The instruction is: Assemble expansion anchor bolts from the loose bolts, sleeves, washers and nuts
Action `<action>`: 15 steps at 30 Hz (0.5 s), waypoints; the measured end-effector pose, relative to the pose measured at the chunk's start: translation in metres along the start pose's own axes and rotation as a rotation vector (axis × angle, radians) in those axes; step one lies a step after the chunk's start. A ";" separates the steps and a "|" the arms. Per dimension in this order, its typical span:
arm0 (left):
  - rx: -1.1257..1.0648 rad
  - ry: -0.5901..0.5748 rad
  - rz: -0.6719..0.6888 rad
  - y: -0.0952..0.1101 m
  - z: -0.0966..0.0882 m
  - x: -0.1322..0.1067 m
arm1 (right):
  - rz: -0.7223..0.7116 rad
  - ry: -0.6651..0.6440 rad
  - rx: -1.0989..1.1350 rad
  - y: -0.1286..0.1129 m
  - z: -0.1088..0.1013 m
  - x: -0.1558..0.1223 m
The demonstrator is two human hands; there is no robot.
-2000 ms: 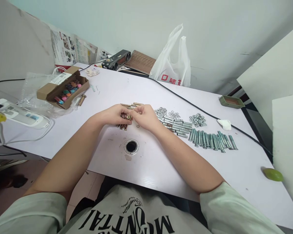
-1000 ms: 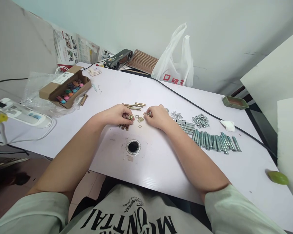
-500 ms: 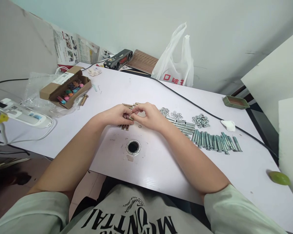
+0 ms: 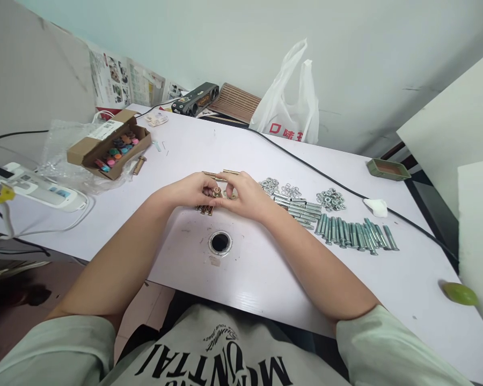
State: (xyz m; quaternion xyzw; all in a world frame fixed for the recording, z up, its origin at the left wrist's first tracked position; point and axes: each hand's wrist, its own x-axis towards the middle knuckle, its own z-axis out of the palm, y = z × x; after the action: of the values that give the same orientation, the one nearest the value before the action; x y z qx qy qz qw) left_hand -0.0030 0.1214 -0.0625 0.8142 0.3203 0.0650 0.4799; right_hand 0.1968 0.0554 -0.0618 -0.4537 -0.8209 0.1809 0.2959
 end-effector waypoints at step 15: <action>-0.089 0.001 -0.054 -0.005 -0.001 0.000 | 0.281 0.229 0.420 0.000 0.011 -0.013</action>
State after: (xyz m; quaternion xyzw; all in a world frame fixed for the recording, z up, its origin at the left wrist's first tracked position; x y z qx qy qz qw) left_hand -0.0055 0.1235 -0.0662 0.7832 0.3390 0.0665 0.5170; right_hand 0.1947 0.0437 -0.0746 -0.5094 -0.6554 0.3339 0.4466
